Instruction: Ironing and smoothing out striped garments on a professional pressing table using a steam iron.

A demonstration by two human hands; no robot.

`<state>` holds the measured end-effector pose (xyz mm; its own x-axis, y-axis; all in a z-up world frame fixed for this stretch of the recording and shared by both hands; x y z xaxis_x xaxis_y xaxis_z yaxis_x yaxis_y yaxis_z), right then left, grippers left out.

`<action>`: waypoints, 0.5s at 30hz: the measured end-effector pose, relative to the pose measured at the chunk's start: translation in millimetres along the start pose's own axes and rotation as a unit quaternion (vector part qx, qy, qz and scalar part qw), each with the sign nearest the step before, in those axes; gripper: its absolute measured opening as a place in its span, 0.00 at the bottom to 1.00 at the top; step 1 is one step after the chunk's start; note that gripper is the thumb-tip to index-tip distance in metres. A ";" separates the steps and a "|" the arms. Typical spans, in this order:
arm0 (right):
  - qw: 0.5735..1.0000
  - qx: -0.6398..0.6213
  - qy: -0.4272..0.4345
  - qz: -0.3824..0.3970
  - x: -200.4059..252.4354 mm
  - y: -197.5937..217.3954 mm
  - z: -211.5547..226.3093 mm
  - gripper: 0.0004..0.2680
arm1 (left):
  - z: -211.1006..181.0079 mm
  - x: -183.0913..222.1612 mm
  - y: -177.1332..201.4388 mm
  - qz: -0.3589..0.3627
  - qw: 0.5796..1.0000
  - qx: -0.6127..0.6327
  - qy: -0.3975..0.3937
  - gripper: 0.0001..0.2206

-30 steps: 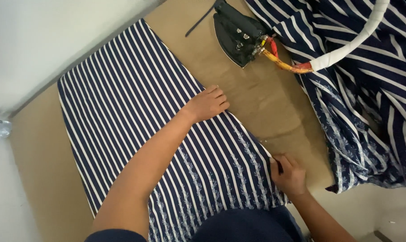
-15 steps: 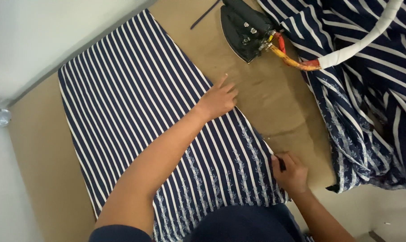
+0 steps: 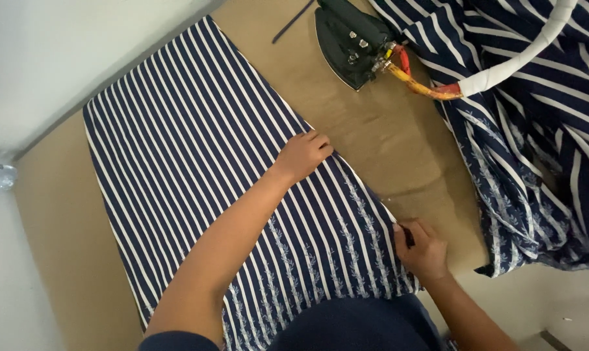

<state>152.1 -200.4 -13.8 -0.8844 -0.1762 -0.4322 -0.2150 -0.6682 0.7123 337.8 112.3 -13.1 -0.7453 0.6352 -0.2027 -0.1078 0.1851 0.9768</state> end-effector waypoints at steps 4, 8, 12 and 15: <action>1.000 -0.012 0.006 -0.006 -9.2 2.2 9.2 0.05 | -2.5 11.6 9.1 -0.054 0.997 -0.050 -0.003 0.02; 1.000 0.008 0.010 -0.012 -13.5 4.2 10.1 0.07 | -1.9 14.2 18.9 -0.001 0.999 0.019 0.027 0.03; 0.999 0.027 0.018 -0.005 -5.7 -0.5 3.4 0.07 | -5.2 7.1 36.4 0.040 0.998 0.001 0.046 0.04; 1.000 -0.001 0.004 0.002 -10.2 3.4 10.1 0.07 | -7.1 3.3 28.2 0.052 0.997 -0.048 0.034 0.04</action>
<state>156.3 -193.6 -1.4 -0.8816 -0.1846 -0.4344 -0.2108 -0.6695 0.7123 327.6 114.3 14.2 -0.7984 0.5941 -0.0985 -0.0881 0.0466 0.9950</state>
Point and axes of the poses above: each hand's wrist, its own x-axis away from the middle knuckle, its own y-axis out of the back of the hand, z = x × y, the point moved 2 cm from there along -x, towards the middle knuckle, and after that the axes turned 8 degrees about y, right-handed, at the moved point
